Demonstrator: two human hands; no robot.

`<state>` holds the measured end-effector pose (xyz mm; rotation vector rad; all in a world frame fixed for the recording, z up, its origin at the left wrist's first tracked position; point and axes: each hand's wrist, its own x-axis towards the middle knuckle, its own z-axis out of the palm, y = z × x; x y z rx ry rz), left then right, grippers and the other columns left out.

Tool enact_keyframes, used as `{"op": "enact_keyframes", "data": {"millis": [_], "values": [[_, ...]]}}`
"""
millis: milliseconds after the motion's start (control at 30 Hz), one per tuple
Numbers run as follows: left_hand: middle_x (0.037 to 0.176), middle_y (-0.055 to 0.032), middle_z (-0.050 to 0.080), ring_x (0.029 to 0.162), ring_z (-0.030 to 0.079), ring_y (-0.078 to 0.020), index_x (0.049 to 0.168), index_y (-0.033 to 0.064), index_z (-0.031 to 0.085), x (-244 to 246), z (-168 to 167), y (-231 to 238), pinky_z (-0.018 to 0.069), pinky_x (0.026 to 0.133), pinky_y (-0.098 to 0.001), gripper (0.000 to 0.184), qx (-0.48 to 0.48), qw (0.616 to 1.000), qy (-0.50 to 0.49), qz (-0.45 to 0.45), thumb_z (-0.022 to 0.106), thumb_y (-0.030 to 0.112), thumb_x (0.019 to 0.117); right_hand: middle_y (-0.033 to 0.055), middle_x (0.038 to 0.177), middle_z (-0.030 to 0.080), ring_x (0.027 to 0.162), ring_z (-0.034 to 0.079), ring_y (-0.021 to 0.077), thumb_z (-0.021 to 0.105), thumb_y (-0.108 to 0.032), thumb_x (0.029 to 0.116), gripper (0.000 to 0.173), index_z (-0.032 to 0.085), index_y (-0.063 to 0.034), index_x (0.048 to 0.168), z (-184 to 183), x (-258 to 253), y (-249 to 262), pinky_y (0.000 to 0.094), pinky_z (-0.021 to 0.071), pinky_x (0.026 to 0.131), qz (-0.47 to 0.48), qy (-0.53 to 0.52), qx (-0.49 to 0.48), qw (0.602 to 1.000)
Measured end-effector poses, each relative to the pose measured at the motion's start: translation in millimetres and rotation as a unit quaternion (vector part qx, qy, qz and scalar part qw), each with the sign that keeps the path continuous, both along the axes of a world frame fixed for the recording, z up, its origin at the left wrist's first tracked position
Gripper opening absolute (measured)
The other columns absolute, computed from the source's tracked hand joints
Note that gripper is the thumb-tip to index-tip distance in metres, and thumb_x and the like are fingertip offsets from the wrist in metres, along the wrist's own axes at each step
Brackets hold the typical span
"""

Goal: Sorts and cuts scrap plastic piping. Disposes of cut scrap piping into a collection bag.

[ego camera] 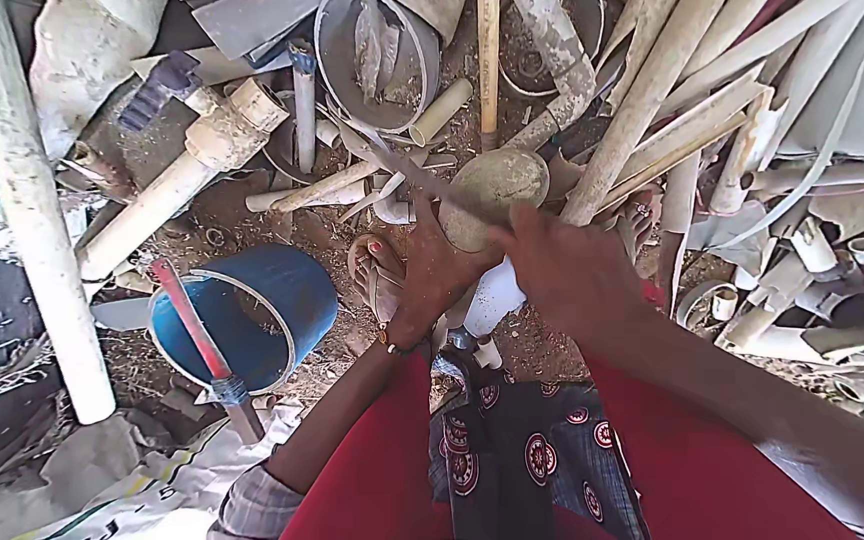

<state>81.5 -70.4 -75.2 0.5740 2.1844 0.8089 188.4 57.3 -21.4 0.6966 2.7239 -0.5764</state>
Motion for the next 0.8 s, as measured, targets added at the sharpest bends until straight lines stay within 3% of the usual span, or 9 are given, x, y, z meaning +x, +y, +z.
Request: {"op": "enact_keyframes", "data": {"millis": [100, 200, 300, 433, 600, 667, 733, 800], "values": [[0.116, -0.0093, 0.067, 0.095, 0.069, -0.0211, 0.149, 0.0165, 0.034, 0, -2, 1, 0.0579, 0.078, -0.0424, 0.100, 0.025, 1.000, -0.005, 0.017, 0.090, 0.038, 0.0694, 0.0144, 0.066, 0.053, 0.054, 0.061, 0.0352, 0.044, -0.035, 0.1110, 0.036, 0.054, -0.0007, 0.105, -1, -9, 4, 0.0431, 0.0438, 0.044, -0.029, -0.009, 0.033, 0.999], [0.116, -0.0143, 0.064, 0.097, 0.066, -0.0254, 0.149, 0.0120, 0.032, 2, 2, -1, 0.0558, 0.078, -0.0452, 0.095, 0.011, 1.000, -0.014, 0.024, 0.086, 0.030, 0.0730, 0.0143, 0.065, 0.055, 0.048, 0.059, 0.0325, 0.049, -0.032, 0.1088, 0.033, 0.057, -0.0006, 0.103, 0, -3, -12, 0.0402, 0.0426, 0.040, 0.033, -0.001, 0.056, 0.998], [0.112, -0.0162, 0.066, 0.095, 0.067, -0.0268, 0.146, 0.0088, 0.038, 3, 2, 3, 0.0556, 0.078, -0.0465, 0.095, 0.000, 1.000, 0.003, 0.008, 0.087, 0.040, 0.0715, 0.0127, 0.062, 0.053, 0.051, 0.060, 0.0337, 0.048, -0.034, 0.1092, 0.033, 0.056, -0.0022, 0.105, 15, -9, -6, 0.0406, 0.0421, 0.042, 0.036, -0.049, 0.045, 0.997], [0.122, -0.0156, 0.063, 0.101, 0.067, -0.0262, 0.148, 0.0120, 0.040, 1, 6, 2, 0.0566, 0.082, -0.0466, 0.095, 0.022, 1.000, -0.013, -0.007, 0.090, 0.035, 0.0714, 0.0176, 0.064, 0.053, 0.053, 0.061, 0.0393, 0.043, -0.036, 0.1113, 0.038, 0.053, 0.0012, 0.106, 16, -18, -2, 0.0452, 0.0436, 0.043, -0.019, -0.056, 0.065, 0.996], [0.112, -0.0171, 0.066, 0.101, 0.066, -0.0267, 0.132, 0.0020, 0.054, 3, 1, 1, 0.0539, 0.085, -0.0446, 0.072, 0.020, 0.999, 0.040, -0.022, 0.083, 0.035, 0.0754, 0.0116, 0.060, 0.051, 0.047, 0.059, 0.0319, 0.048, -0.034, 0.1092, 0.035, 0.057, -0.0016, 0.103, 11, -2, -16, 0.0395, 0.0413, 0.040, 0.050, -0.044, 0.070, 0.995], [0.122, -0.0167, 0.064, 0.106, 0.066, -0.0267, 0.147, 0.0067, 0.042, 1, 3, 1, 0.0552, 0.087, -0.0459, 0.092, 0.021, 1.000, 0.006, -0.016, 0.087, 0.039, 0.0733, 0.0125, 0.059, 0.051, 0.049, 0.059, 0.0352, 0.047, -0.035, 0.1095, 0.035, 0.055, -0.0016, 0.103, 11, -5, -7, 0.0429, 0.0417, 0.041, 0.021, -0.036, 0.045, 0.998], [0.123, -0.0138, 0.063, 0.102, 0.066, -0.0229, 0.149, 0.0124, 0.039, -1, 3, 0, 0.0567, 0.083, -0.0429, 0.097, 0.038, 0.999, -0.024, 0.001, 0.091, 0.036, 0.0701, 0.0151, 0.063, 0.052, 0.053, 0.061, 0.0388, 0.044, -0.037, 0.1107, 0.037, 0.053, -0.0016, 0.103, 9, -10, 1, 0.0464, 0.0434, 0.043, -0.017, -0.038, 0.024, 0.999], [0.130, -0.0102, 0.060, 0.107, 0.066, -0.0167, 0.152, 0.0161, 0.033, -5, -1, -4, 0.0569, 0.089, -0.0366, 0.105, 0.056, 0.996, -0.062, -0.008, 0.093, 0.032, 0.0684, 0.0166, 0.066, 0.054, 0.054, 0.061, 0.0395, 0.044, -0.036, 0.1105, 0.038, 0.054, -0.0009, 0.103, 4, -9, 2, 0.0467, 0.0437, 0.043, -0.031, -0.024, 0.028, 0.999]]}}
